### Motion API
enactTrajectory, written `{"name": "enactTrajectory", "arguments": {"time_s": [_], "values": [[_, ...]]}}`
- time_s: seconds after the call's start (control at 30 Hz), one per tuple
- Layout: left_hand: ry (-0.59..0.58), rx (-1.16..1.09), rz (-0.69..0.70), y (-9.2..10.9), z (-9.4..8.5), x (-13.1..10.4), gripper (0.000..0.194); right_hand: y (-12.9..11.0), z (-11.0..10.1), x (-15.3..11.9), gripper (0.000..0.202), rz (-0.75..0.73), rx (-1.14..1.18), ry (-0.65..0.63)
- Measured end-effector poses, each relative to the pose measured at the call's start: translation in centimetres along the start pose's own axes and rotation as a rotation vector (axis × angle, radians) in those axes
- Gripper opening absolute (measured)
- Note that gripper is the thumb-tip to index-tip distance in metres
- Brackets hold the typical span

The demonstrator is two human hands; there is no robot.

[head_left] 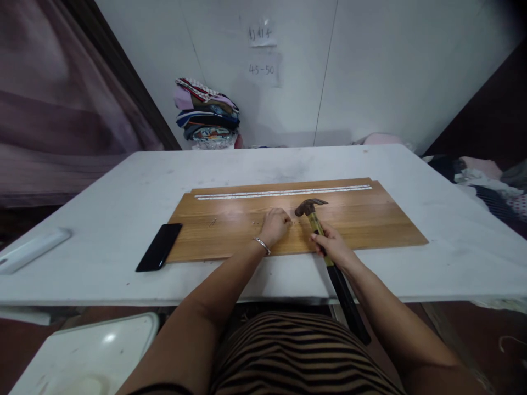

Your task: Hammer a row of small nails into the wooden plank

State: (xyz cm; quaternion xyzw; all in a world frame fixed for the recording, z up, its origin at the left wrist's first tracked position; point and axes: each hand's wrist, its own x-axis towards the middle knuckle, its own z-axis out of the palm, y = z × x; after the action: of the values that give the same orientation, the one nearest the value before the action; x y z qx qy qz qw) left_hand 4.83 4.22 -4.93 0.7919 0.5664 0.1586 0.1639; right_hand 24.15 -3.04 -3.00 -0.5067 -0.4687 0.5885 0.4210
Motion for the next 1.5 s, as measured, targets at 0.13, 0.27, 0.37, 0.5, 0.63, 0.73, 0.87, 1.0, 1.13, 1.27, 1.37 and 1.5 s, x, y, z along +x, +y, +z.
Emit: {"name": "enactTrajectory", "arguments": {"time_s": [0.13, 0.27, 0.37, 0.5, 0.63, 0.73, 0.87, 1.0, 1.13, 1.27, 1.37, 1.5], "values": [[0.031, -0.033, -0.014, -0.2, 0.5, -0.1, 0.015, -0.4, 0.3, -0.1, 0.026, 0.006, -0.005, -0.018], [0.058, -0.071, -0.012, -0.4, 0.8, -0.2, 0.013, -0.6, 0.5, -0.2, 0.028, 0.018, -0.014, -0.033], [0.066, -0.088, -0.019, -0.5, 1.0, -0.2, 0.012, -0.7, 0.7, -0.4, 0.03, 0.031, -0.023, -0.031], [0.085, -0.102, -0.029, -0.7, 1.3, -0.2, 0.013, -0.6, 0.9, -0.5, 0.039, 0.041, -0.055, -0.047], [0.095, -0.096, -0.035, -0.8, 1.6, -0.1, 0.014, -0.6, 1.1, -0.5, 0.04, 0.046, -0.063, -0.065], [0.095, -0.117, -0.039, -0.8, 1.7, -0.1, 0.014, -0.7, 1.1, -0.5, 0.04, 0.032, -0.05, -0.057], [0.099, -0.134, -0.057, -0.7, 1.6, -0.2, 0.013, -0.7, 1.1, -0.3, 0.04, 0.021, -0.063, -0.043], [0.096, -0.11, -0.056, -0.7, 1.6, -0.2, 0.012, -0.4, 1.1, -0.2, 0.047, 0.043, -0.088, -0.064], [0.095, -0.119, -0.047, -0.7, 1.7, -0.2, 0.011, -0.4, 1.1, -0.2, 0.05, 0.026, -0.092, -0.054], [0.103, -0.138, -0.044, -0.8, 1.8, -0.2, 0.011, -0.5, 1.0, -0.2, 0.054, -0.002, -0.1, -0.033], [0.11, -0.132, -0.038, -0.9, 1.9, -0.1, 0.011, -0.3, 0.9, -0.2, 0.054, 0.006, -0.126, -0.05], [0.099, -0.114, -0.033, -0.9, 1.9, -0.1, 0.012, 0.0, 0.8, -0.2, 0.056, 0.02, -0.139, -0.07]]}}
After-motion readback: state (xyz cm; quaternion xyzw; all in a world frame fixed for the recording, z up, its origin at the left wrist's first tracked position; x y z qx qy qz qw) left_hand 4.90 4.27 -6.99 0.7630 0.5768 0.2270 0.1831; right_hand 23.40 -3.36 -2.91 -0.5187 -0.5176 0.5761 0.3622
